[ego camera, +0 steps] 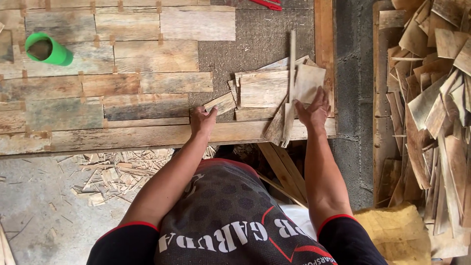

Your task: Gluing and trimming wood veneer pieces to assemble a decorative panel.

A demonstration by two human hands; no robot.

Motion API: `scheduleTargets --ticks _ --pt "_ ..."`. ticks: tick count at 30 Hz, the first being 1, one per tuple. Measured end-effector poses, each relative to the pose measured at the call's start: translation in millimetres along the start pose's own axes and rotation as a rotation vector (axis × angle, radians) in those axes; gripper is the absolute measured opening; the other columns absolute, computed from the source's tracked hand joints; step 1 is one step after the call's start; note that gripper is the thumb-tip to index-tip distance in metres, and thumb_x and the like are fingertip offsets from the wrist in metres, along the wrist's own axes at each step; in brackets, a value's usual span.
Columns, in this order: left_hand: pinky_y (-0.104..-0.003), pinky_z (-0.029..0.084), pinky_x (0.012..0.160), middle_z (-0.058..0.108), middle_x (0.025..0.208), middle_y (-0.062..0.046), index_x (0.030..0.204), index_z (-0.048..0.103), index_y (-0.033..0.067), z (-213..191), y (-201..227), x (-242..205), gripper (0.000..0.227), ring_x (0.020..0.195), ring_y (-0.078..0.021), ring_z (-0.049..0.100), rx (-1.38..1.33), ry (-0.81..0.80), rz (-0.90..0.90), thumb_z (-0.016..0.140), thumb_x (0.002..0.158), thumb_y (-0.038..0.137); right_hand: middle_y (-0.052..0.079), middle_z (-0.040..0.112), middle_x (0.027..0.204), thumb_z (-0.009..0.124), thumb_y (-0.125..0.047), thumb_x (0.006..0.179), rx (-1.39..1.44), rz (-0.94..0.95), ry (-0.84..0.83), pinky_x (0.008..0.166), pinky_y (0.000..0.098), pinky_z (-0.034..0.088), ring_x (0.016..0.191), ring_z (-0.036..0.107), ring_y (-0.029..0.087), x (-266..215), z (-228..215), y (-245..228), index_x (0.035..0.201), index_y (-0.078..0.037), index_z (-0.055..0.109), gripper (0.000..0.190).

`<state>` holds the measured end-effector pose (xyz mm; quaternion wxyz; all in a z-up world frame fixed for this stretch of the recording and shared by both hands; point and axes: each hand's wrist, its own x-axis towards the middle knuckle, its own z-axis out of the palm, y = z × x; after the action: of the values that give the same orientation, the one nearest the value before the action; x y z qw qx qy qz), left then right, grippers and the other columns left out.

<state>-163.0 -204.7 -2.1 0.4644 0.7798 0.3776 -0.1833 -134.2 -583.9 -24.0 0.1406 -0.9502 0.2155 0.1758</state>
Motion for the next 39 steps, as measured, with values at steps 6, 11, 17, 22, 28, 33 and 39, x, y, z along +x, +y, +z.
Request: scheduleTargets --ticks 6,11,17,22,28,33,39 --pt "-0.039 0.053 0.090 0.065 0.119 -0.013 0.136 0.053 0.0043 10 -3 6 0.070 0.103 -0.0244 0.064 0.172 -0.078 0.104 0.073 0.091 0.053 0.025 0.057 0.142 0.069 -0.044 0.108 0.161 -0.114 0.377 0.117 0.0556 0.051 0.130 0.057 0.042 -15 29 19 0.158 -0.004 0.030 0.076" --pt "-0.039 0.057 0.074 0.067 0.109 -0.014 0.118 0.061 0.0040 -3 15 8 0.058 0.090 -0.0257 0.066 0.451 -0.165 0.109 0.066 0.096 0.058 0.023 0.062 0.107 0.065 -0.028 0.101 0.337 0.077 0.151 0.084 0.0450 0.063 0.091 0.065 0.033 -20 40 5 0.147 -0.003 0.032 0.062" --pt "-0.041 0.056 0.080 0.067 0.099 -0.012 0.110 0.063 0.0039 13 23 24 0.042 0.091 -0.0245 0.065 0.806 -0.027 0.559 0.076 0.095 0.041 0.017 0.065 0.107 0.064 -0.016 0.099 0.814 0.342 0.063 0.081 0.0391 0.064 0.091 0.067 0.025 -50 3 -40 0.151 0.000 0.023 0.068" --pt "-0.040 0.054 0.097 0.061 0.120 -0.018 0.128 0.057 -0.0018 54 52 42 0.061 0.111 -0.0288 0.060 0.641 0.055 0.970 0.082 0.086 0.034 0.014 0.061 0.114 0.069 -0.019 0.099 1.068 0.427 0.059 0.078 0.0321 0.060 0.096 0.064 0.020 -49 26 -37 0.150 -0.003 0.027 0.067" --pt "-0.048 0.038 0.112 0.055 0.131 -0.022 0.151 0.036 -0.0029 83 87 47 0.089 0.122 -0.0354 0.052 0.801 -0.099 0.748 0.082 0.086 0.037 0.011 0.063 0.094 0.074 -0.017 0.094 1.314 0.538 -0.009 0.056 0.0249 0.050 0.070 0.055 0.014 -40 49 -39 0.140 -0.003 0.047 0.055" --pt "-0.045 0.046 0.107 0.060 0.125 -0.017 0.128 0.053 0.0034 74 108 44 0.070 0.117 -0.0324 0.056 0.725 -0.110 0.513 0.087 0.082 0.044 0.007 0.068 0.089 0.073 -0.019 0.097 1.412 0.542 -0.110 0.054 0.0254 0.049 0.067 0.057 0.013 -24 61 -33 0.122 -0.002 0.070 0.030" --pt "-0.039 0.057 0.083 0.066 0.108 -0.010 0.113 0.056 0.0092 77 103 54 0.053 0.095 -0.0240 0.064 0.499 -0.184 0.399 0.087 0.082 0.039 0.017 0.073 0.105 0.071 -0.007 0.095 1.610 0.495 -0.107 0.068 0.0379 0.064 0.084 0.073 0.026 -22 40 -44 0.116 -0.001 0.062 0.024"
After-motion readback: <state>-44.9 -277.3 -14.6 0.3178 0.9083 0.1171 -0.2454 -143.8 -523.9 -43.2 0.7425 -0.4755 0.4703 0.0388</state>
